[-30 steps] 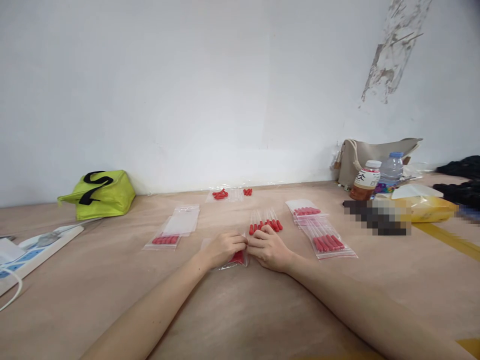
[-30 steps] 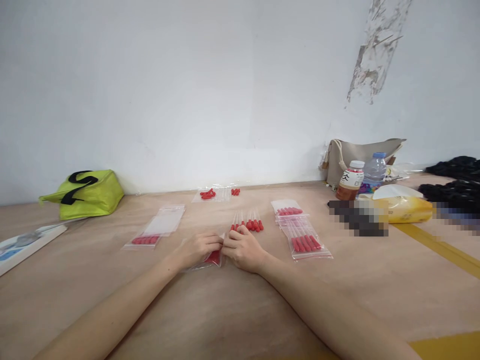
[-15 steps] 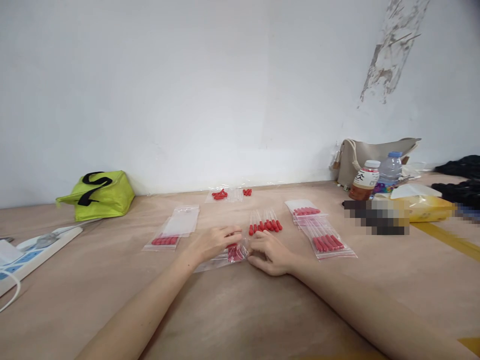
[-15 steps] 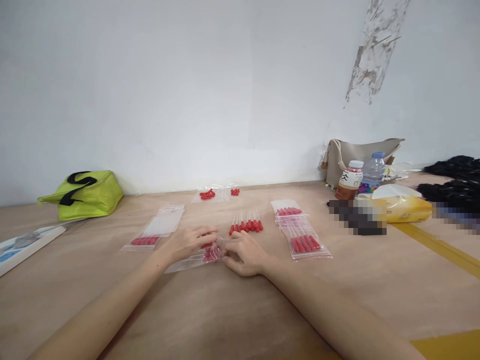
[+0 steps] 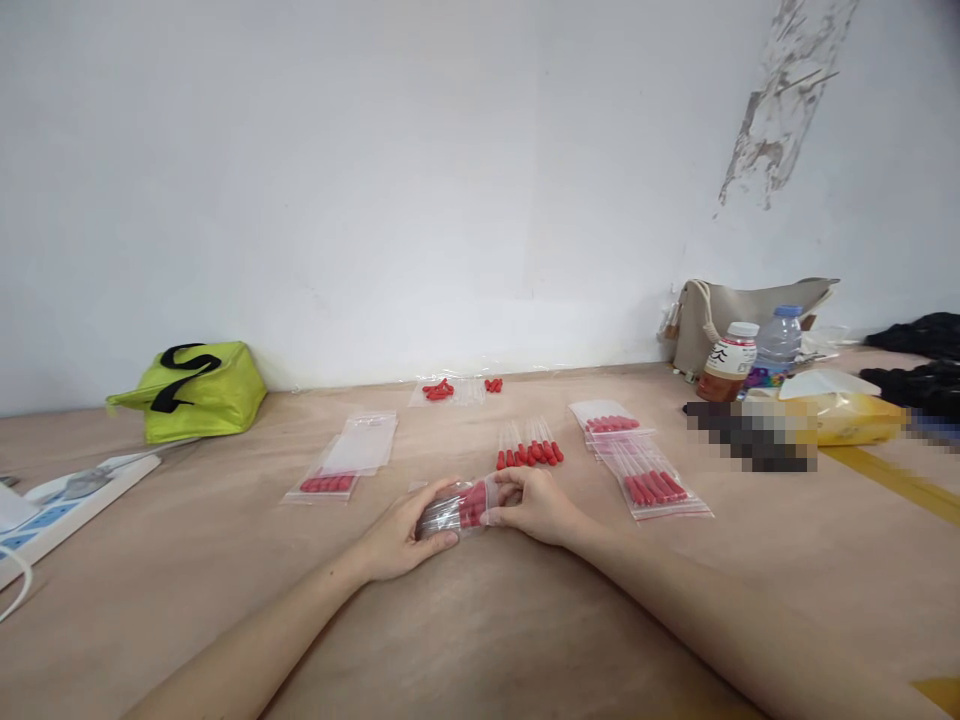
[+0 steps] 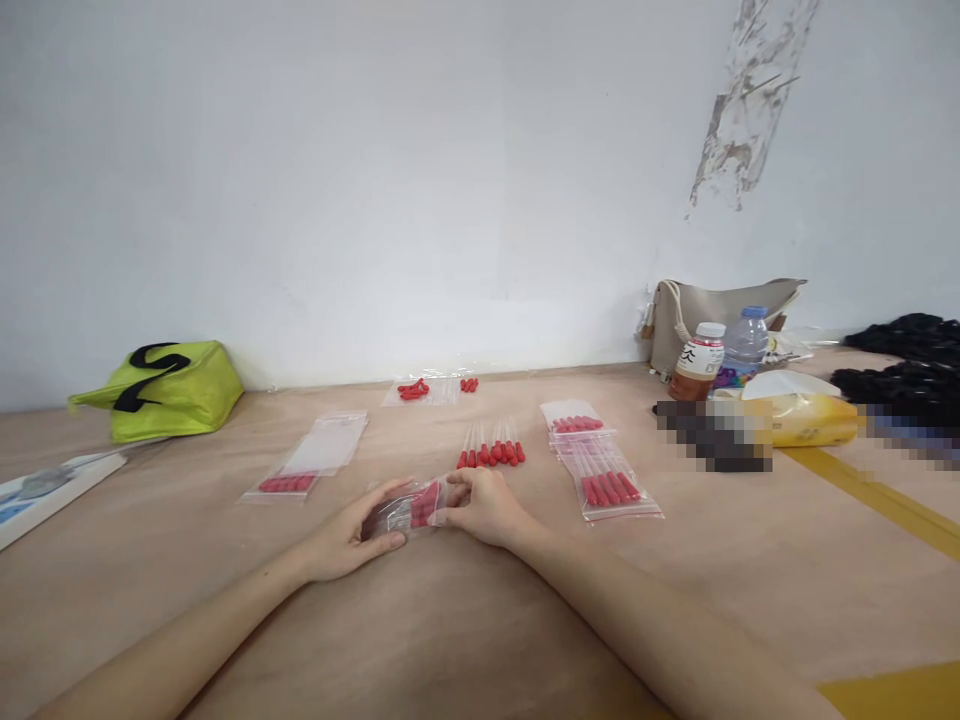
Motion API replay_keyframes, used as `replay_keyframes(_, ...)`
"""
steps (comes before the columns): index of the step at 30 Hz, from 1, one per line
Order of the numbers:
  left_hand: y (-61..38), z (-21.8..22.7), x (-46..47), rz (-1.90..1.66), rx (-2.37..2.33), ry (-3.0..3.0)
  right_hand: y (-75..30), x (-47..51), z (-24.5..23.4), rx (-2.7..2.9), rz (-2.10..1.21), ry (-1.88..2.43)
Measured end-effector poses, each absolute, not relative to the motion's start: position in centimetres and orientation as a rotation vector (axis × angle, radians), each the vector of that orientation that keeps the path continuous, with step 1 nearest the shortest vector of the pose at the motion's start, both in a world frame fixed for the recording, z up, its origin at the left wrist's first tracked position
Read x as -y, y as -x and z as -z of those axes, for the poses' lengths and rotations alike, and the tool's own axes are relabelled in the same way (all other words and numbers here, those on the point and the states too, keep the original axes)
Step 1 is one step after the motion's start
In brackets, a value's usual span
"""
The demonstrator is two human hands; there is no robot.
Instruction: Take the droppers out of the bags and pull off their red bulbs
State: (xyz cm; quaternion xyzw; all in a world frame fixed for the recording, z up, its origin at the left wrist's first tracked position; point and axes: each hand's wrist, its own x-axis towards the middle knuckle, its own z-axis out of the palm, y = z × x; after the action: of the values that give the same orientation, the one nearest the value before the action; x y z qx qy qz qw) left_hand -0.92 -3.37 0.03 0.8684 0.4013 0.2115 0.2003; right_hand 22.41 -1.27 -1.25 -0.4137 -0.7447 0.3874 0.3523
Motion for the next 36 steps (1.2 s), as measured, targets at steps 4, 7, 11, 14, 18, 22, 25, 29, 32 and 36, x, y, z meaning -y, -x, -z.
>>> replay_keyframes(4,0.6,-0.4,3.4,-0.580,-1.090,-2.463,-22.1,1.6,0.8,2.051,-0.933,1.011)
replay_keyframes(7,0.4,-0.7,3.5,-0.557,-1.080,-2.508,-21.9,1.8,0.7,2.034,-0.783,1.029)
replay_keyframes(11,0.4,-0.7,3.6,-0.556,-1.081,-2.522,-21.8,1.9,0.7,2.036,-0.671,0.972)
replay_keyframes(14,0.5,-0.5,3.6,-0.559,-1.077,-2.541,-21.7,1.8,0.5,2.111,-0.674,0.922)
replay_keyframes(18,0.7,-0.4,3.4,-0.539,-1.069,-2.575,-22.0,1.7,0.3,2.127,-0.607,0.999)
replay_keyframes(22,1.0,-0.4,3.2,-0.516,-1.103,-2.554,-23.0,1.3,0.2,2.112,-0.584,1.011)
replay_keyframes(25,1.1,-0.4,3.3,-0.515,-1.112,-2.544,-23.5,0.9,0.4,2.106,-0.660,0.994)
replay_keyframes(29,1.0,-0.4,3.3,-0.521,-1.106,-2.538,-23.9,0.6,-0.2,2.147,-0.679,0.983)
replay_keyframes(32,1.0,-0.4,3.4,-0.533,-1.106,-2.542,-24.2,0.5,-0.6,2.214,-0.627,0.915)
replay_keyframes(36,1.0,-0.3,3.3,-0.556,-1.102,-2.550,-24.3,0.3,-0.4,2.229,-0.747,0.889)
